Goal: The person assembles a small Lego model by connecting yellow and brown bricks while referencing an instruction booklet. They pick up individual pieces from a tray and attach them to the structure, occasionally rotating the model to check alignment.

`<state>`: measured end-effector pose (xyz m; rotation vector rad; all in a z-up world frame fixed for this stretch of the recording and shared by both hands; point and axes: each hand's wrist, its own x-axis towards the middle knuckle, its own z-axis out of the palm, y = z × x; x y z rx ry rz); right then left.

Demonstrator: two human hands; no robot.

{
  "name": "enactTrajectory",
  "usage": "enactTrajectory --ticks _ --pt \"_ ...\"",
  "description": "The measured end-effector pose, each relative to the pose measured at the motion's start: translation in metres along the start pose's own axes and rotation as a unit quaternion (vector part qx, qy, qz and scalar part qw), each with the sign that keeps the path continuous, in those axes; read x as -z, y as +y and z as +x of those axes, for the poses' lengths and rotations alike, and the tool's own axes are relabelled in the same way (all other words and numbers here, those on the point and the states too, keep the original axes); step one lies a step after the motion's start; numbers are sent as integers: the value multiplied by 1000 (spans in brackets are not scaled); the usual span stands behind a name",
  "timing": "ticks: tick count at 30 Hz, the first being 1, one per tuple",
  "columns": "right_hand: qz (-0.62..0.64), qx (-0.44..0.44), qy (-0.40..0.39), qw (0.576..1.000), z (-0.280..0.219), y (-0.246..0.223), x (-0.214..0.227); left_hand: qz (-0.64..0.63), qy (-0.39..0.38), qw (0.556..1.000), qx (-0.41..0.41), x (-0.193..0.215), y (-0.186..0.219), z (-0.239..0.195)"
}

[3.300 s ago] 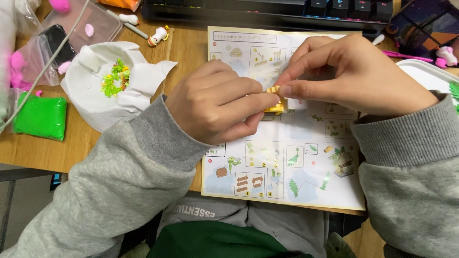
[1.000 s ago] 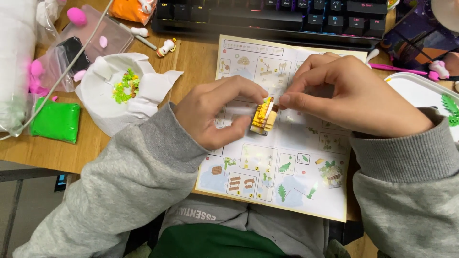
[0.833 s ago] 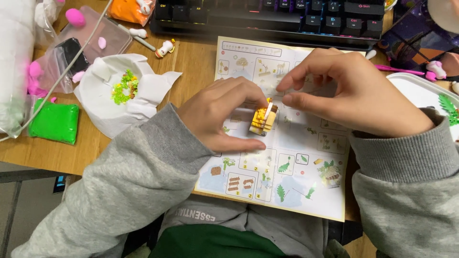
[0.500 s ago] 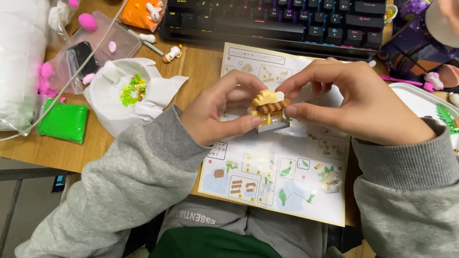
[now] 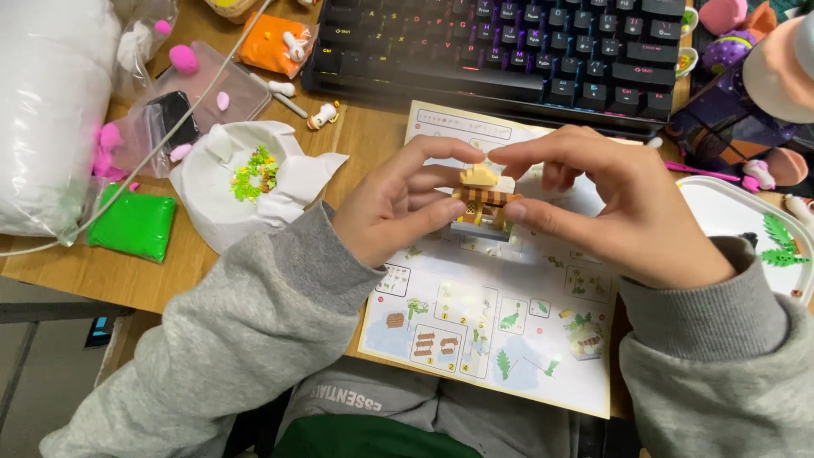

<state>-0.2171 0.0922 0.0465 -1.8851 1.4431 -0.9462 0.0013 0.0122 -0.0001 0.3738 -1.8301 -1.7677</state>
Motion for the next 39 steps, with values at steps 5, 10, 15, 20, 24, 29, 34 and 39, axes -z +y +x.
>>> enactTrajectory --ticks 5,10,15,20,24,29,34,39 --pt "-29 71 44 996 -2 3 -14 32 67 997 -8 2 -2 1" --pt "-79 116 79 987 -1 2 -21 32 85 996 -14 2 -3 2" --pt "-65 100 86 989 -2 0 -22 22 69 997 -17 2 -2 2" --pt "-60 102 86 989 -1 -1 -23 24 64 998 -13 3 -4 1" --pt "-61 92 78 991 0 -1 -21 27 58 998 -22 3 -5 1" --pt "-49 62 71 994 0 0 -18 23 58 998 -13 1 -2 0" --pt "-10 14 54 998 0 5 -15 80 19 997 -4 -1 -5 -1" --pt "-45 112 51 991 -1 -1 -14 172 -4 973 -152 1 -18 -4"
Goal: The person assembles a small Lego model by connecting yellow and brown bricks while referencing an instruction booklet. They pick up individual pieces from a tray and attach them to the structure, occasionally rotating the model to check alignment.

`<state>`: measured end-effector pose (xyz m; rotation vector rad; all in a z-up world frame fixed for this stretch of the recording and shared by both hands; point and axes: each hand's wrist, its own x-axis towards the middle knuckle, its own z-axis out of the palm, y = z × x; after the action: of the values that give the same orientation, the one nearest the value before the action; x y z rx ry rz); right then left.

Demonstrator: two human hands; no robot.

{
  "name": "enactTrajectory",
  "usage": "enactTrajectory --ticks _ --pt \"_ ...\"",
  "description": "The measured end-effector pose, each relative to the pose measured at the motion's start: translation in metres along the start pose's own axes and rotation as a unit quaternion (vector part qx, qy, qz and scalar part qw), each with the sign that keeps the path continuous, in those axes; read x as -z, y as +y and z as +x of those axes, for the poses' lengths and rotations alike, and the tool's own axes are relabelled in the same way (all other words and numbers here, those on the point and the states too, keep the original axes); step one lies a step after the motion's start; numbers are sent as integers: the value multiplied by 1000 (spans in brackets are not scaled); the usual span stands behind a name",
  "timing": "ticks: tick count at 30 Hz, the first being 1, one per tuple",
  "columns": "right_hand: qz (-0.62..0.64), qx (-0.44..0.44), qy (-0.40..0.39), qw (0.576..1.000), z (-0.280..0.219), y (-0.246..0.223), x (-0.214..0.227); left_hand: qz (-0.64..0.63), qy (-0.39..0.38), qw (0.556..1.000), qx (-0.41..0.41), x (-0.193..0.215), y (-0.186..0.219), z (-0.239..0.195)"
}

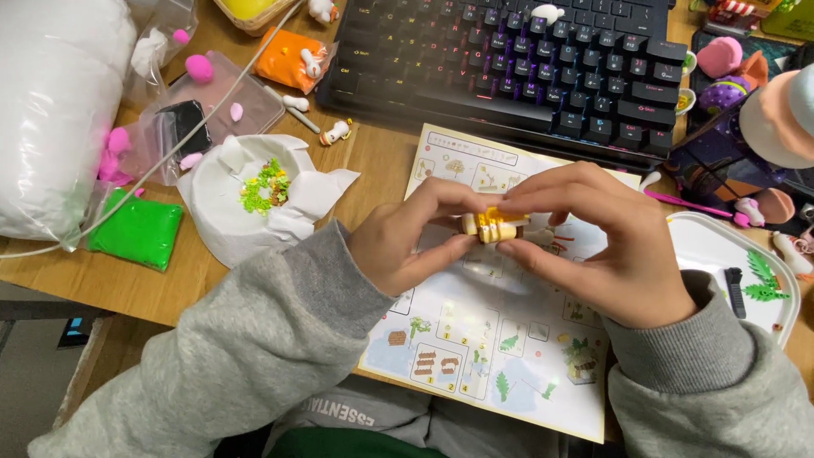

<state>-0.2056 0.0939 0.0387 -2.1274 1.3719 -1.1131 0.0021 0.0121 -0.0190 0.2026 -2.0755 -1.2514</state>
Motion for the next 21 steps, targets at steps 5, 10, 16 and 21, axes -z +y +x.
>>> enactTrajectory --ticks 5,10,16,21 --pt "-56 64 32 996 -3 -8 3 139 25 975 -174 8 12 9" --pt "-72 88 45 993 -3 -7 1 233 39 947 -220 11 13 7" --pt "-122 134 43 983 -1 -6 2 272 58 936 -217 9 14 9" --pt "-162 141 26 976 0 -3 0 253 55 960 -109 1 11 2"
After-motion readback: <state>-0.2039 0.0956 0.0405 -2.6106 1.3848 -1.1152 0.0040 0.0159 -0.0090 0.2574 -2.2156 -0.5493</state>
